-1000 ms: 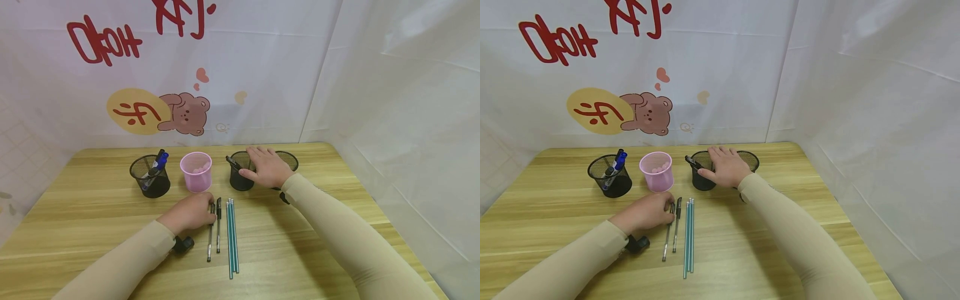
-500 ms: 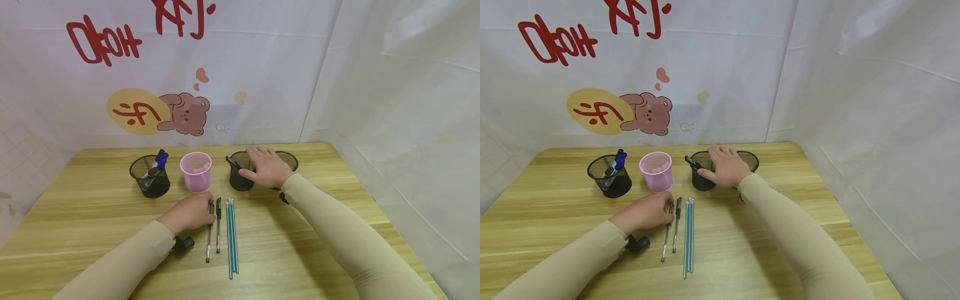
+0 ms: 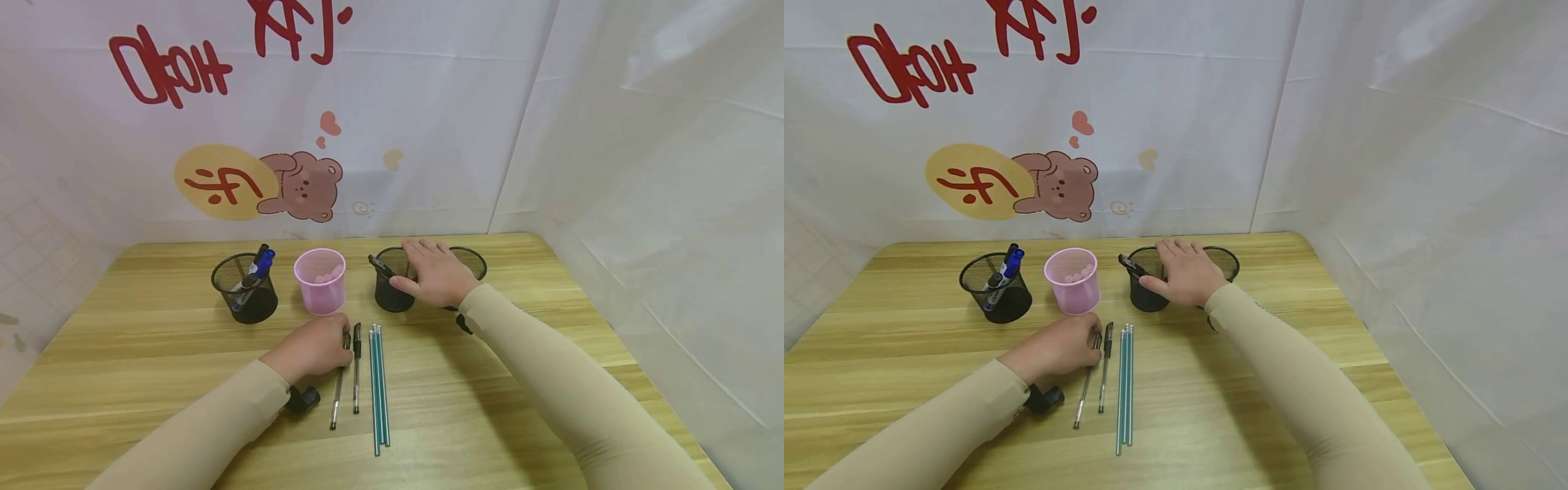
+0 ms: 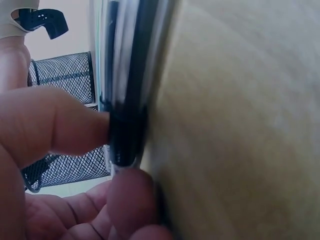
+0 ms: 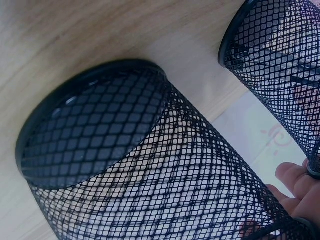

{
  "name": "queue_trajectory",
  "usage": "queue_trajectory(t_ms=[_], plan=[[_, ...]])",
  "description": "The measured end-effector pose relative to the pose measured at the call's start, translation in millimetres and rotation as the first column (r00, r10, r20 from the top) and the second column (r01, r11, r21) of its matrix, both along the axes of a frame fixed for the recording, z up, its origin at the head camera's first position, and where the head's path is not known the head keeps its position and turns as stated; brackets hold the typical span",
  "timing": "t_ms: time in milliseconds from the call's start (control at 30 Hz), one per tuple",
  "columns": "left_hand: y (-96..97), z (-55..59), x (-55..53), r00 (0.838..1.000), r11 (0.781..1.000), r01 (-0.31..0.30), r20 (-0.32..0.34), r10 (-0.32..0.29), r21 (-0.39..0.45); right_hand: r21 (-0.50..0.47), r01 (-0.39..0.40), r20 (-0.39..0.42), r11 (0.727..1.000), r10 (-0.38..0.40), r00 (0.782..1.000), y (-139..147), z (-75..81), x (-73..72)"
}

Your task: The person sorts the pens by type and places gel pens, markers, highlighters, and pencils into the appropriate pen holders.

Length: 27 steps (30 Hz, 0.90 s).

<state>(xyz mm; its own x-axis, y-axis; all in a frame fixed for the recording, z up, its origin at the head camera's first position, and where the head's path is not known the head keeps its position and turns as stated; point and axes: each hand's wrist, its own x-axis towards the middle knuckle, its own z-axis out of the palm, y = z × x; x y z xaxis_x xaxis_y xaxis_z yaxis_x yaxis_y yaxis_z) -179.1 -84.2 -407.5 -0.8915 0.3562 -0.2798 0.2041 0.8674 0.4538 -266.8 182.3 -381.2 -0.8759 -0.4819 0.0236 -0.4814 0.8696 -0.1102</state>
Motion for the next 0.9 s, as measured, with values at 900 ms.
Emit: queue_trajectory(t_ms=[900], plan=[[-3.2, -0.8, -2.3, 0.999, 0.995, -0.032, -0.007, 0.033, 0.092, 0.000, 0.002, -0.008, 1.000, -0.002, 1.000, 0.0, -1.9, -1.3]])
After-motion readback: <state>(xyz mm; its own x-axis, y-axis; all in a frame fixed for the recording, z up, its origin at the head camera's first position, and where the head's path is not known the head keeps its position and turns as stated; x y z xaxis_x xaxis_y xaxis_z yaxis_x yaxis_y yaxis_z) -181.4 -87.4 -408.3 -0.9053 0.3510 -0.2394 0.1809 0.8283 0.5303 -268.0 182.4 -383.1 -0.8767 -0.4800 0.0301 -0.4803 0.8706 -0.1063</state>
